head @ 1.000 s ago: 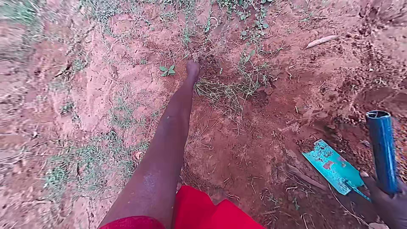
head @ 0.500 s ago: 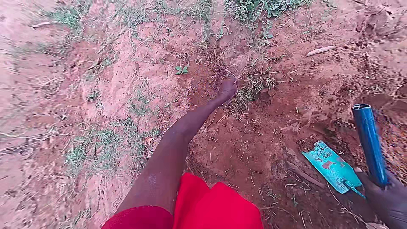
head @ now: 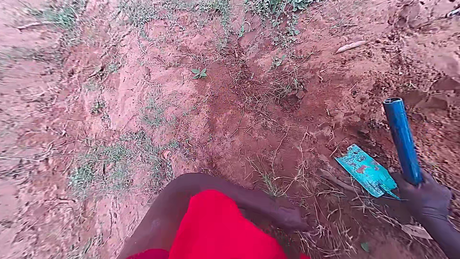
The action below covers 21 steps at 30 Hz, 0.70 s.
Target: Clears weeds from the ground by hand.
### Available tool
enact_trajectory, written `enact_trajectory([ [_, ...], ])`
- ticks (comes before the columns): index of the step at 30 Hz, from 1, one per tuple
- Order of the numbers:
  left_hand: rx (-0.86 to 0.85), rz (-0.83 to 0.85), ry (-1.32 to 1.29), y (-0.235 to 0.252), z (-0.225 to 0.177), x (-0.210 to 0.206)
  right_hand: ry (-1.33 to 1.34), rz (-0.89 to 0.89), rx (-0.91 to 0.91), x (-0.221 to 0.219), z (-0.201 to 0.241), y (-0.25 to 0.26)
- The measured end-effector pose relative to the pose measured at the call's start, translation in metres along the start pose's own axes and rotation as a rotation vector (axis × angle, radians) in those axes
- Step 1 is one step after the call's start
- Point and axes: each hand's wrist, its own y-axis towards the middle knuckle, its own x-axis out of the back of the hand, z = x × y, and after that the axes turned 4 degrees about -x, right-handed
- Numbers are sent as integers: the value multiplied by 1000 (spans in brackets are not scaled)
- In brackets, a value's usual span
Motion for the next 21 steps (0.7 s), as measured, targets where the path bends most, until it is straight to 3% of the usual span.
enact_trajectory([
  [3, -22, -324, 53, -4, 37, 28, -12, -6, -4, -1, 0, 1],
  [7, 401, -647, 99, -20, 92, 131, -4, -33, 27, 0, 1, 1],
  [9, 531, -773, 163, -17, 133, 171, -5, -37, 47, -2, 0, 1],
  [15, 778, -950, 376, 4, 229, 233, -18, -38, 65, -2, -2, 2],
  [21, 850, -923, 365, 13, 241, 246, -26, -48, 47, -2, -3, 4],
])
